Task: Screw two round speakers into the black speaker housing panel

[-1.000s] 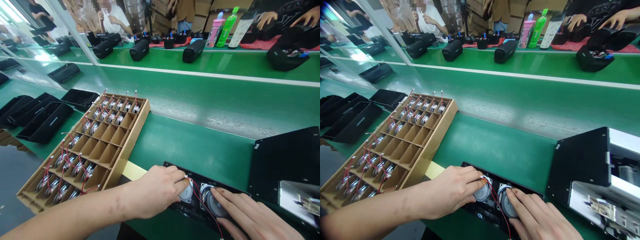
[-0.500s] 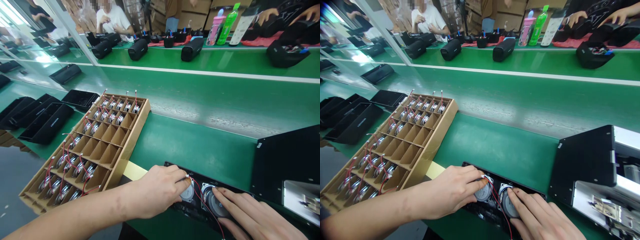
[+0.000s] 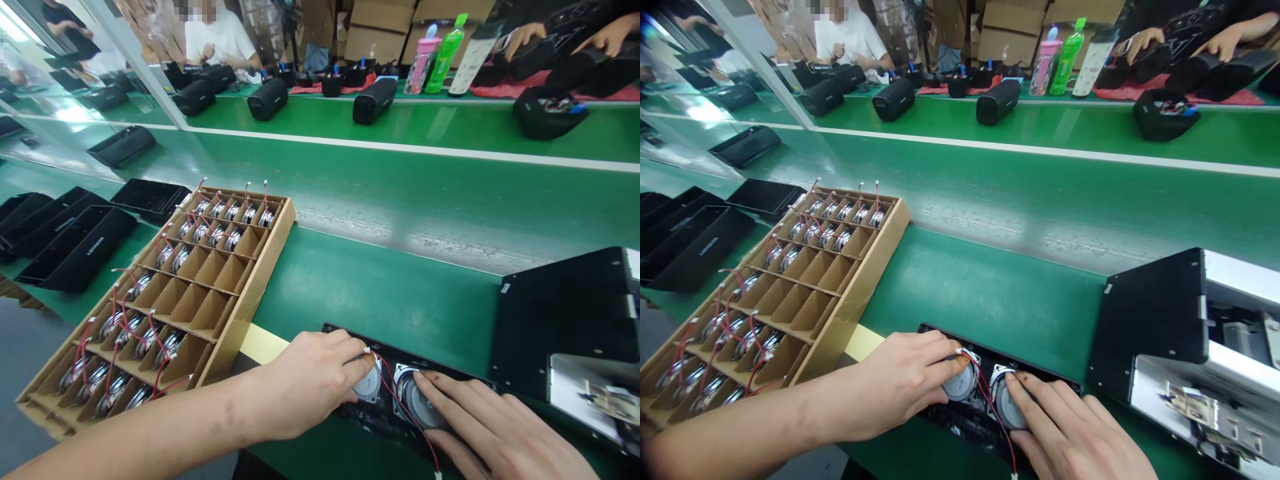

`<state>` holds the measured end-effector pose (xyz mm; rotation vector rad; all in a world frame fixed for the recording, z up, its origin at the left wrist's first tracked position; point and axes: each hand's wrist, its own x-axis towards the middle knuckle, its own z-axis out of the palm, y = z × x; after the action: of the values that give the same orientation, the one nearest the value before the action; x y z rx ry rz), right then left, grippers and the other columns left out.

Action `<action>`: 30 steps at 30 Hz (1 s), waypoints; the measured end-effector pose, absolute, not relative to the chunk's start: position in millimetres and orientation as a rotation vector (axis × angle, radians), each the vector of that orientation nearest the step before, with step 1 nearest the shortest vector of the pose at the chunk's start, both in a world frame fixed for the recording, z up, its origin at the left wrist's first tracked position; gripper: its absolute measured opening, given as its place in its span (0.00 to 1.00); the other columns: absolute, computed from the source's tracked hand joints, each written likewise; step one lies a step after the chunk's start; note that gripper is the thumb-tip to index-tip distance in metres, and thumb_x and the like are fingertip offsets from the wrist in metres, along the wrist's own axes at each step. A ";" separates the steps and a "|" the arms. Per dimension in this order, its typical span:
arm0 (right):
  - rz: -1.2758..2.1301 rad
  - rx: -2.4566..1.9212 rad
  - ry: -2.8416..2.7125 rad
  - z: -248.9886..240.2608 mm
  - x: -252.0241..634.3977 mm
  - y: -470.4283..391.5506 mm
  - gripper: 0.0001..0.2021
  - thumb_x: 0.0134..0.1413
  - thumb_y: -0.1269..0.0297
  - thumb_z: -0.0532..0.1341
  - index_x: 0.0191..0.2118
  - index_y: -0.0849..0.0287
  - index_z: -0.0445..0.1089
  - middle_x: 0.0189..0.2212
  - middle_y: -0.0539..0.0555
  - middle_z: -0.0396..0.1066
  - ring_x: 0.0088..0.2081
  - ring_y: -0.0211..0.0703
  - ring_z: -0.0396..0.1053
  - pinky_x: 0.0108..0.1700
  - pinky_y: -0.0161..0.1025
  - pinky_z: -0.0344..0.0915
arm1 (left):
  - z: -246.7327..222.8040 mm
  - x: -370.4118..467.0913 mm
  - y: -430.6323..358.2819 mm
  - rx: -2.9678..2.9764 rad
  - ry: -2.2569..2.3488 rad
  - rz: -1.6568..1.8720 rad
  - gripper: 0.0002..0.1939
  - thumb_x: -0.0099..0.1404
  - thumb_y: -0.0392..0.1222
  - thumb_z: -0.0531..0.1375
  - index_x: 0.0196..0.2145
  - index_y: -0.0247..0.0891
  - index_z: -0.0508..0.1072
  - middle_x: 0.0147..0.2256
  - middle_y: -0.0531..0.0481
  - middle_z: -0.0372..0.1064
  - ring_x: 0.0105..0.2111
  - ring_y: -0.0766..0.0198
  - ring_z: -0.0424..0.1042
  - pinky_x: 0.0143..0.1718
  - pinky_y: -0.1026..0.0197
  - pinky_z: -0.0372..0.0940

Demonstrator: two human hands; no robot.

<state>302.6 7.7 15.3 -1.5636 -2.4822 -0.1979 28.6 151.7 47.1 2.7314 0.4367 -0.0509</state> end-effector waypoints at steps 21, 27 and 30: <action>-0.230 -1.535 -2.415 24.0 293.9 14.4 0.19 0.76 0.58 0.48 0.56 0.53 0.74 0.51 0.49 0.74 0.44 0.44 0.72 0.40 0.41 0.63 | 48.7 27.8 148.9 2.750 0.447 -0.021 0.25 0.71 0.44 0.61 0.62 0.34 0.64 0.53 0.47 0.70 0.47 0.56 0.70 0.43 0.53 0.72; -0.274 -1.543 -2.412 22.5 294.4 12.2 0.20 0.77 0.57 0.47 0.56 0.53 0.75 0.52 0.48 0.73 0.45 0.43 0.72 0.43 0.42 0.63 | 49.5 28.2 148.8 2.761 0.451 -0.035 0.25 0.71 0.44 0.61 0.62 0.34 0.63 0.51 0.47 0.70 0.47 0.55 0.70 0.42 0.52 0.73; -0.303 -1.552 -2.415 22.4 291.7 13.9 0.21 0.77 0.58 0.46 0.56 0.53 0.75 0.52 0.49 0.73 0.45 0.44 0.72 0.42 0.43 0.64 | 50.1 28.1 148.4 2.759 0.452 -0.023 0.25 0.71 0.43 0.61 0.62 0.34 0.64 0.50 0.46 0.71 0.47 0.55 0.70 0.43 0.52 0.73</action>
<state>291.7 13.9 22.4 -1.5521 -2.4151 -0.3029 28.1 148.4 50.1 2.7593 0.4518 -0.0229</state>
